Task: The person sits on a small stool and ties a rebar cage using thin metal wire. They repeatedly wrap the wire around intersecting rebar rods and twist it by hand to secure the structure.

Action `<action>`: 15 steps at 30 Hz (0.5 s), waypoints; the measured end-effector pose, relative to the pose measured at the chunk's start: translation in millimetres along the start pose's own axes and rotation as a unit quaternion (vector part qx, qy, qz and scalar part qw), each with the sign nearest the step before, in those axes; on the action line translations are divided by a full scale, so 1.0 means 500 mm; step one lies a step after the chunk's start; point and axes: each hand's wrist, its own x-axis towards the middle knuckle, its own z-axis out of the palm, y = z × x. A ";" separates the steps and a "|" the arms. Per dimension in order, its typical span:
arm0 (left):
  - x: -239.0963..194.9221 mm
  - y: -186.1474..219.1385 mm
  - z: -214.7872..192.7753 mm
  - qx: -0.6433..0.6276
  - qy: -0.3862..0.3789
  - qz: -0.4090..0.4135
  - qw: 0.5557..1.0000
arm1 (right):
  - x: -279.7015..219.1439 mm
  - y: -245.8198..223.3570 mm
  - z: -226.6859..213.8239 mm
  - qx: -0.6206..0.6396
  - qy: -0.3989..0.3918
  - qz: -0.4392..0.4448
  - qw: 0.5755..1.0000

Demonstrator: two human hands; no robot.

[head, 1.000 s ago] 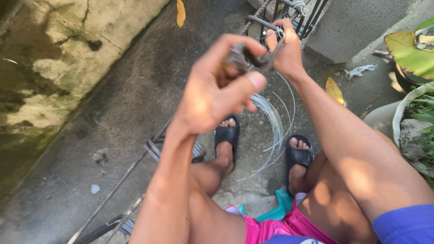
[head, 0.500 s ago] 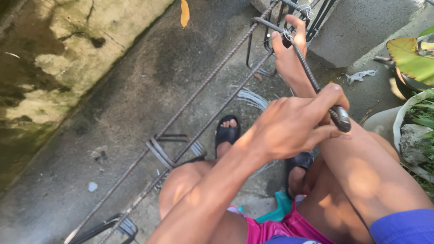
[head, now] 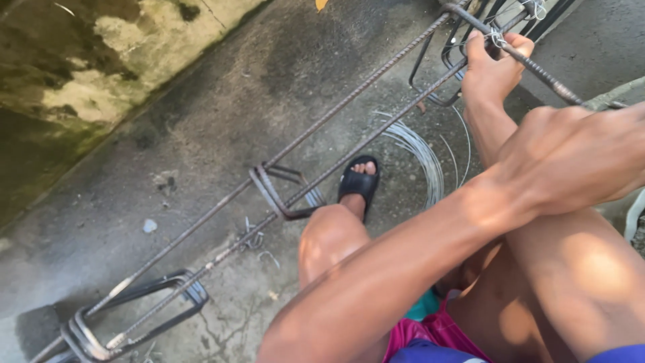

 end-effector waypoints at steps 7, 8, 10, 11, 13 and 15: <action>0.108 -0.061 0.224 -0.093 0.106 -0.007 0.990 | -0.001 -0.019 -0.011 -0.035 -0.011 -0.007 0.999; 0.110 -0.064 0.225 -0.092 0.115 -0.003 0.989 | 0.001 -0.017 -0.015 -0.030 -0.016 -0.001 0.999; 0.115 -0.072 0.237 -0.093 0.126 0.000 0.988 | 0.000 -0.020 -0.022 -0.027 -0.021 0.004 0.999; 0.118 -0.075 0.247 -0.093 0.136 0.010 0.986 | -0.002 -0.025 -0.025 -0.026 -0.030 0.019 0.999; 0.129 -0.078 0.257 -0.093 0.145 0.022 0.985 | 0.000 -0.032 -0.024 -0.024 -0.036 0.033 0.999; 0.133 -0.078 0.266 -0.093 0.161 0.043 0.981 | 0.001 -0.024 -0.023 0.006 -0.037 0.025 0.999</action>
